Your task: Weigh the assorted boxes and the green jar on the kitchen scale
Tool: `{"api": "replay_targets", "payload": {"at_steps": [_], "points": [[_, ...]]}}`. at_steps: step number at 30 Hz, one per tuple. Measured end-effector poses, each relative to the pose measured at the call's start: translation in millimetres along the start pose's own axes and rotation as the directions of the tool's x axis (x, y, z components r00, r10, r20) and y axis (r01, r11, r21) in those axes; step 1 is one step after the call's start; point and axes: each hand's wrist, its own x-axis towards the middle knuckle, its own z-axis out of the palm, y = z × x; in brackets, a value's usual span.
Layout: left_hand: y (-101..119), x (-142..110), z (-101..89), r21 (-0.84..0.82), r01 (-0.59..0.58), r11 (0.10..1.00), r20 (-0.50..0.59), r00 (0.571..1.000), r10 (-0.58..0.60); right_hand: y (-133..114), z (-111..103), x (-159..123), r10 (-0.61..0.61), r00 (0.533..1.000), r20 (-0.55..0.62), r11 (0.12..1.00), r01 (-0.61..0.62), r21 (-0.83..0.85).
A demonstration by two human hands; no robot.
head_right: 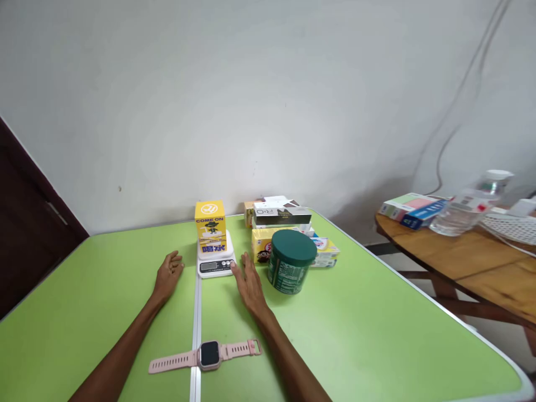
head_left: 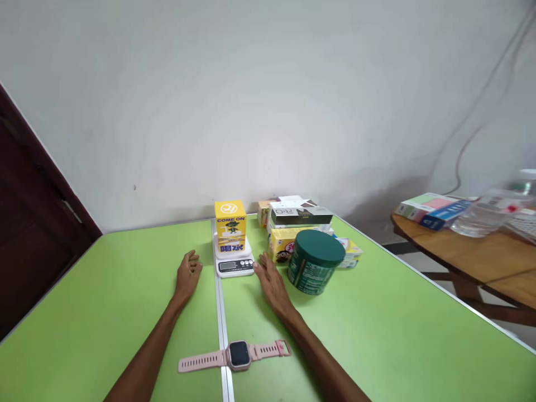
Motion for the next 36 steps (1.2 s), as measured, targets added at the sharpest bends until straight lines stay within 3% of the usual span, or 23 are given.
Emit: {"api": "replay_targets", "payload": {"at_steps": [9,16,21,25,29,32,36], "points": [[2.6,-3.7,-0.7,0.081,-0.135,0.988,0.034,0.991,0.132,-7.9,0.5,-1.8,0.009,0.998,-0.058,0.997,-0.004,0.08],[11.4,-8.5,3.4,0.104,-0.114,0.988,0.006,0.994,0.114,-14.2,-2.9,-3.5,-0.001,1.0,-0.021,0.995,0.003,0.097],[43.1,-3.3,31.8,0.106,-0.243,0.964,-0.091,0.963,0.252,-46.3,8.1,19.0,-0.092,0.996,-0.006,0.994,0.093,0.055],[69.8,14.1,68.0,0.076,-0.293,0.953,-0.016,0.956,0.295,-69.7,34.4,52.3,-0.059,0.998,0.016,0.997,0.058,0.054],[80.5,25.5,90.1,-0.003,-0.281,0.96,0.049,0.958,0.281,-77.4,50.0,64.5,-0.138,0.988,0.064,0.987,0.132,0.091],[81.3,27.7,85.0,-0.053,-0.286,0.957,0.013,0.958,0.287,-81.7,56.5,58.1,-0.19,0.98,0.058,0.98,0.186,0.071],[77.7,36.9,46.5,-0.018,-0.323,0.946,-0.095,0.943,0.32,-92.5,85.3,49.6,-0.264,0.952,0.155,0.961,0.247,0.124]]}}
